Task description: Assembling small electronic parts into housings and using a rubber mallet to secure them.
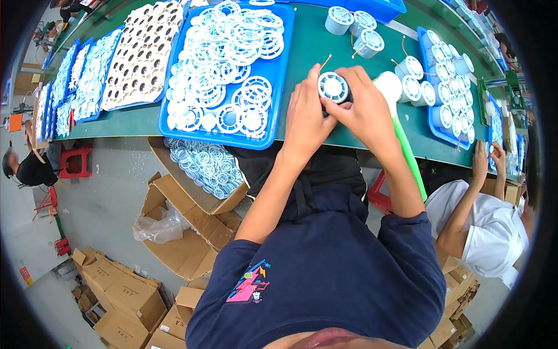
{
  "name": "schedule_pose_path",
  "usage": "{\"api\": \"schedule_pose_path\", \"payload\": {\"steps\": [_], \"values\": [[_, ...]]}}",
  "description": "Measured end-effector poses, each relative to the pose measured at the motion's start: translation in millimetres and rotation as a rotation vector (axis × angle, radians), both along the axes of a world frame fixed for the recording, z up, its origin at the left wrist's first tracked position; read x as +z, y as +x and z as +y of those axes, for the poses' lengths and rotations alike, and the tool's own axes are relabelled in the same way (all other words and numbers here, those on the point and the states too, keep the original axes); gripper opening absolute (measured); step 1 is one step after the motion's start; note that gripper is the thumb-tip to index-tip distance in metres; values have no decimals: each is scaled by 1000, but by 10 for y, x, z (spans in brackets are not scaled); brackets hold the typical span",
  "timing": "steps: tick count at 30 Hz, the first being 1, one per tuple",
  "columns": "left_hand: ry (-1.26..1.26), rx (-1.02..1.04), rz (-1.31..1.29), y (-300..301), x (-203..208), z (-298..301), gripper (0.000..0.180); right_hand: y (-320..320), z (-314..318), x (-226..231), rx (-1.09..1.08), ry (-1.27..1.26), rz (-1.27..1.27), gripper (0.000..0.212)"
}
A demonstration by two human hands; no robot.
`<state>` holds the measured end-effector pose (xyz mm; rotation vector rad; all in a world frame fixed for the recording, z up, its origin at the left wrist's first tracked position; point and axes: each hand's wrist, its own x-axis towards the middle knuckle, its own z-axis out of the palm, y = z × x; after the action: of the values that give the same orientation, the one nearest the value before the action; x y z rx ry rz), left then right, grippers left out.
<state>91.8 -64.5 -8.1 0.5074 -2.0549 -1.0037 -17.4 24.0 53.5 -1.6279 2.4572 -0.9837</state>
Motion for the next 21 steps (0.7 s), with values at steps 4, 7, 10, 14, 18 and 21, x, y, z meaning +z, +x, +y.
{"api": "schedule_pose_path", "payload": {"steps": [4, 7, 10, 14, 18, 21], "values": [[-107, -7, -28, -10, -87, -34, 77, 55, -10, 30, -33, 25, -16, 46], [-93, -4, -37, -13, -95, -31, 75, 81, -7, 37, -42, 34, -35, 45], [-83, -2, -11, -12, -119, -30, 74, 85, 13, 44, -29, 20, -122, 46], [-45, -1, 4, -18, -122, -23, 74, 46, 19, -17, -1, -34, -55, 46], [-15, -13, 1, -27, -79, -13, 71, 45, 32, 44, -6, -4, -90, 45], [27, 7, -36, 17, -65, -36, 69, 47, 134, 42, -22, -81, -21, 45]]}}
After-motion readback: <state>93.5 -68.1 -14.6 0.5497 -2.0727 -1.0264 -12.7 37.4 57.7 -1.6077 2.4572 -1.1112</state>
